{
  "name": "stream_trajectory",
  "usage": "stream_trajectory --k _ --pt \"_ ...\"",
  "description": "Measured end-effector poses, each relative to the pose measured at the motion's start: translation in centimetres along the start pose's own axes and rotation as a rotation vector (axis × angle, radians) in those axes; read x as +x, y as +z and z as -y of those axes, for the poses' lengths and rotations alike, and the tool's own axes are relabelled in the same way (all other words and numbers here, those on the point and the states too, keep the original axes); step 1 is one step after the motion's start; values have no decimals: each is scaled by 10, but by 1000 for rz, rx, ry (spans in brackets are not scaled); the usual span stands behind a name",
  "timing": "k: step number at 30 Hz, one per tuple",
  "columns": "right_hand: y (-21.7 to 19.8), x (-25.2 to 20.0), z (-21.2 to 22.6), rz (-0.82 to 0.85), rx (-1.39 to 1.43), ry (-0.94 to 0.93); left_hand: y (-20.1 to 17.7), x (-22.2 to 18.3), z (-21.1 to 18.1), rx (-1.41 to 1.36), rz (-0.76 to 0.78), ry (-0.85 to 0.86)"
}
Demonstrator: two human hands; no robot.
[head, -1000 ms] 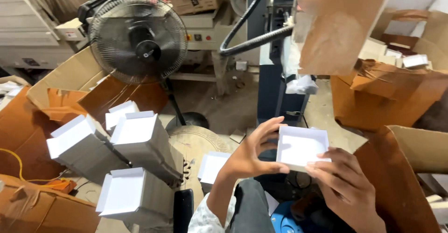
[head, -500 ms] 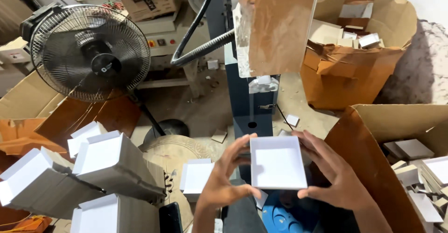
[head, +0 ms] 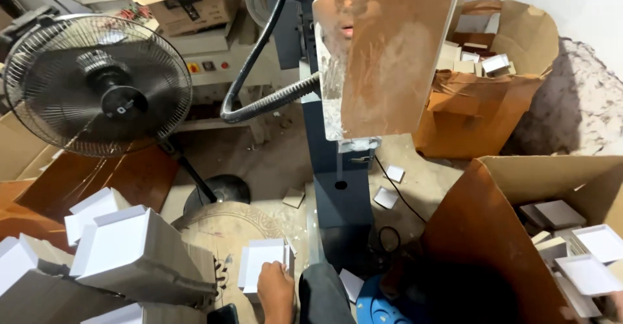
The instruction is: Manually folding and gluing or pressing edges of small white paper boxes using a machine fixture.
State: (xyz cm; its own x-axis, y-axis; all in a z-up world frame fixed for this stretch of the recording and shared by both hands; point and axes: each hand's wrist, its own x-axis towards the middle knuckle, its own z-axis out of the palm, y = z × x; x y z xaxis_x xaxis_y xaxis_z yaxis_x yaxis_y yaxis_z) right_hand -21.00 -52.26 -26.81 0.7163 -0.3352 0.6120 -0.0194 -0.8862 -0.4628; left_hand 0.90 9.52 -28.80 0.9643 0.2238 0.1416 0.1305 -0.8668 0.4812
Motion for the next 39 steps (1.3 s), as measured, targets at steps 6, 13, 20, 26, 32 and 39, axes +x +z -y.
stream_trajectory --k 6,13,20,26,32,39 --pt "78 18 151 -2 -99 -70 -18 -1 -17 55 -144 69" --pt "85 105 376 440 484 130 -135 -21 -153 -722 -56 310" --pt "66 178 413 39 707 44 -222 17 -242 -846 -451 806" --pt "96 213 409 -50 603 -26 -190 74 -250 -934 -450 878" --pt "109 217 399 -92 606 -138 -193 88 -245 -974 -319 883" --pt "100 226 389 225 1098 299 -208 64 -255 -781 -543 930"
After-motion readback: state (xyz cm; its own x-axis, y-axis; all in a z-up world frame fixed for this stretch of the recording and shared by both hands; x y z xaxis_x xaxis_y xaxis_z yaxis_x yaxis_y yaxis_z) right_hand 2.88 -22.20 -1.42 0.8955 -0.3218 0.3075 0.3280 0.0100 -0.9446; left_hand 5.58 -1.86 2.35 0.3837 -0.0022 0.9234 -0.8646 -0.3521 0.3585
